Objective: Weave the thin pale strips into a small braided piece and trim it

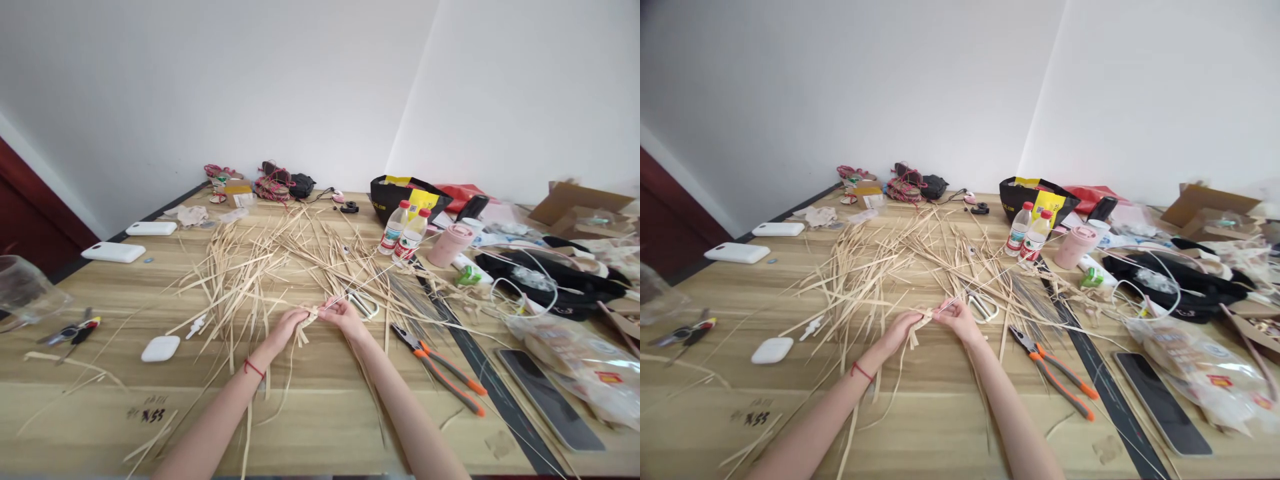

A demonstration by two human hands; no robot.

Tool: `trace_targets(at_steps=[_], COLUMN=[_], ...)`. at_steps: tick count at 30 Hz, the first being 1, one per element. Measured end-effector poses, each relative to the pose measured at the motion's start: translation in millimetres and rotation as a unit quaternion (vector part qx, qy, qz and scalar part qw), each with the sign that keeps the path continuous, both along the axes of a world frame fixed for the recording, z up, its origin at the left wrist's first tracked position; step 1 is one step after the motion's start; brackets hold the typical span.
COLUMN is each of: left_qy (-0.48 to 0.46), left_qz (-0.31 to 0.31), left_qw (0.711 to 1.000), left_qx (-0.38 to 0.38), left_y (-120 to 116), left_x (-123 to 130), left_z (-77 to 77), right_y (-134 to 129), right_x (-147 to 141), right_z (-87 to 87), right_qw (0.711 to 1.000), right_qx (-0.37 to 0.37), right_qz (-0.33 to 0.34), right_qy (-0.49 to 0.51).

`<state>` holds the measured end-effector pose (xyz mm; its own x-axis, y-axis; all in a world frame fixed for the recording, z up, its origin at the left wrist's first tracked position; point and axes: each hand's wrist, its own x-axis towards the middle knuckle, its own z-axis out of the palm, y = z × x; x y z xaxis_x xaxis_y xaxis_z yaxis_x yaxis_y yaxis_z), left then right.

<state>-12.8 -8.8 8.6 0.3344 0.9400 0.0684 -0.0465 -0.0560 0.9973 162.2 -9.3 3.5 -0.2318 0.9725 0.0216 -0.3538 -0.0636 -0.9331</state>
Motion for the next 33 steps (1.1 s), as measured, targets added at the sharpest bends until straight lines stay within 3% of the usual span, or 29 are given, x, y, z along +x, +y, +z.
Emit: trace_targets(at_steps=[10,19,27,33], left_qy=[0.078,0.040,0.043,0.043], left_qz=[-0.077,-0.050,0.021,0.026], left_qw=[0.993,0.995,0.996,0.995], left_qx=[0.037,0.080,0.078,0.083], left_y=[-3.5,4.9,4.6,4.8], left_x=[-8.3,-4.8,-3.5,-1.6], left_z=[13.4,-5.3,-12.1,-13.5], right_y=[-3.2,-4.4,-4.0,-2.8], right_x=[6.0,-1.5,-6.1,-6.6], right_z=[11.5,4.1,2.1,-2.8], right_qw=[0.998,0.998,0.999,0.999], right_qx=[0.005,0.001,0.023,0.041], right_qz=[0.056,0.053,0.043,0.017], right_qy=[-0.018,-0.015,-0.019,-0.030])
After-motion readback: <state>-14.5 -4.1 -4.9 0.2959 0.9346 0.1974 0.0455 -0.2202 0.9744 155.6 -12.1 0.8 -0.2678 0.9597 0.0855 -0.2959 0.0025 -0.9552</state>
